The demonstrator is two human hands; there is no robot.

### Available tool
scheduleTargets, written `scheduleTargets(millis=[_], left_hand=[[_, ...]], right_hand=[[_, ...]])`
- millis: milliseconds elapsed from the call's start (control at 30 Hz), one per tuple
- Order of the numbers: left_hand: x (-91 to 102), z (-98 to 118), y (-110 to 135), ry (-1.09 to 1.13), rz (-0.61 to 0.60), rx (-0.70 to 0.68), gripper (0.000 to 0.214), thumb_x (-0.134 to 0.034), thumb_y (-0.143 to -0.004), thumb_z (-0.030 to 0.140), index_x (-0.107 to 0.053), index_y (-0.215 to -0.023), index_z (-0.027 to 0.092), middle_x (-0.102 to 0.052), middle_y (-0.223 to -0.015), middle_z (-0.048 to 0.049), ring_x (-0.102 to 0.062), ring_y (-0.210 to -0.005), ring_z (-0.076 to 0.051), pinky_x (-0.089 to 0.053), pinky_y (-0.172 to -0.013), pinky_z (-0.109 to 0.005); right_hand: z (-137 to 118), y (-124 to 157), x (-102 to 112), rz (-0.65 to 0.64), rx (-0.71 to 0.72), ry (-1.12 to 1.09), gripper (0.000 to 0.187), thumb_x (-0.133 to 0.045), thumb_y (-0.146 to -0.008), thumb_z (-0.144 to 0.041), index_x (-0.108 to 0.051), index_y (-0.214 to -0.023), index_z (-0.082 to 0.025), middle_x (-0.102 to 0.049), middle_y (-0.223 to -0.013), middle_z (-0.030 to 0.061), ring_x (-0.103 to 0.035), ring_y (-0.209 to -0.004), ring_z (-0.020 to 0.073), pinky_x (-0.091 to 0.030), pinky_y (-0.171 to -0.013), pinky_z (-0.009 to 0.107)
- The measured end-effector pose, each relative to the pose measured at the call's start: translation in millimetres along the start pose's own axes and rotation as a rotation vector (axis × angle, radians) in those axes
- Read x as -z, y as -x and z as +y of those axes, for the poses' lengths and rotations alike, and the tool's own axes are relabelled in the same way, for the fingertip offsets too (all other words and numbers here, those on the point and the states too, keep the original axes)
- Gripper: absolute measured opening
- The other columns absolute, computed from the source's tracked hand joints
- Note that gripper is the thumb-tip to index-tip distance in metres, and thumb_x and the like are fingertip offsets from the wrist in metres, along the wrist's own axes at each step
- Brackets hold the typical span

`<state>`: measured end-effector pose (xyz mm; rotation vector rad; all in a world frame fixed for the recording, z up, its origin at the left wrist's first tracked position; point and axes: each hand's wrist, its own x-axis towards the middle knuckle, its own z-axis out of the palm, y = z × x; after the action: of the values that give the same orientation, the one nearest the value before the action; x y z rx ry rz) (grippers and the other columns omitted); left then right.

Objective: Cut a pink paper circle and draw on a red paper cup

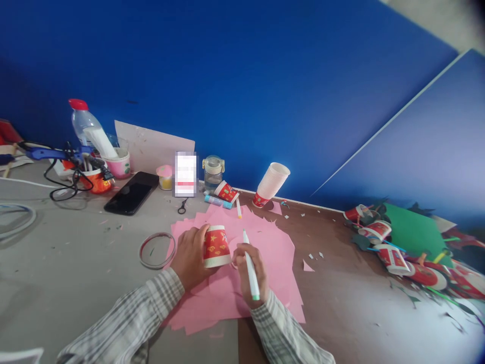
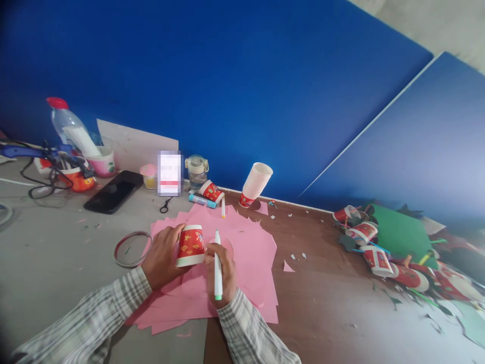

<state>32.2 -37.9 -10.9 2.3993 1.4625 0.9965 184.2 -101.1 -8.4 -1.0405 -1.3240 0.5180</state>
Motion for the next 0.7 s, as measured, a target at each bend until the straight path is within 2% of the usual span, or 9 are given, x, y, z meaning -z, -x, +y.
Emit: scheduleTargets(millis=[67, 133, 267, 367, 500, 700], left_hand=[[2.0, 2, -1, 0.006, 0.023, 0.032, 0.084, -0.062, -0.048, 0.060, -0.033, -0.116, 0.019, -0.053, -0.090, -0.0059, -0.052, -0.083, -0.027, -0.044, -0.073, -0.044], [4.2, 4, -1, 0.030, 0.037, 0.046, 0.079, -0.062, -0.051, 0.056, -0.034, -0.116, 0.021, -0.053, -0.089, -0.0051, -0.052, -0.084, -0.027, -0.044, -0.073, -0.044], [7.9, 6, 1, 0.145, -0.008, 0.064, 0.081, -0.067, -0.048, 0.051, -0.033, -0.116, 0.026, -0.051, -0.090, -0.0021, -0.051, -0.087, -0.027, -0.044, -0.076, -0.045], [10.0, 6, 3, 0.220, -0.044, 0.081, 0.089, -0.069, -0.046, 0.053, -0.026, -0.121, 0.030, -0.048, -0.096, -0.0010, -0.048, -0.094, -0.027, -0.044, -0.079, -0.046], [11.1, 5, 3, 0.256, -0.015, 0.085, 0.102, -0.071, -0.043, 0.055, -0.017, -0.126, 0.028, -0.046, -0.099, -0.0026, -0.047, -0.093, -0.027, -0.044, -0.080, -0.048], [10.1, 6, 4, 0.301, -0.017, 0.104, 0.111, -0.075, -0.036, 0.049, -0.014, -0.127, 0.028, -0.045, -0.103, -0.0053, -0.047, -0.094, -0.029, -0.046, -0.080, -0.050]], right_hand=[[-3, 0, 0, -0.113, 0.126, 0.192, 0.034, -0.057, -0.074, -0.014, -0.057, -0.105, -0.027, -0.060, -0.078, 0.0030, -0.056, -0.067, 0.0230, -0.047, -0.064, 0.037], [-3, 0, 1, -0.235, 0.224, 0.341, 0.042, -0.058, -0.073, -0.011, -0.054, -0.110, -0.028, -0.060, -0.082, 0.0045, -0.055, -0.070, 0.0249, -0.046, -0.065, 0.038], [5, -2, 2, -0.340, 0.236, 0.407, 0.039, -0.050, -0.078, -0.009, -0.053, -0.112, -0.030, -0.055, -0.073, 0.0025, -0.053, -0.061, 0.0230, -0.044, -0.055, 0.033], [12, -2, 5, -0.316, 0.220, 0.399, 0.038, -0.051, -0.079, -0.010, -0.054, -0.110, -0.030, -0.053, -0.072, 0.0016, -0.055, -0.059, 0.0222, -0.044, -0.053, 0.031], [20, -1, 9, -0.216, 0.269, 0.366, 0.039, -0.054, -0.076, -0.007, -0.057, -0.107, -0.031, -0.056, -0.075, 0.0022, -0.056, -0.064, 0.0231, -0.046, -0.058, 0.033], [24, -3, 9, -0.108, 0.352, 0.268, 0.045, -0.052, -0.073, -0.001, -0.053, -0.106, -0.031, -0.059, -0.086, 0.0049, -0.061, -0.074, 0.0244, -0.049, -0.062, 0.035]])
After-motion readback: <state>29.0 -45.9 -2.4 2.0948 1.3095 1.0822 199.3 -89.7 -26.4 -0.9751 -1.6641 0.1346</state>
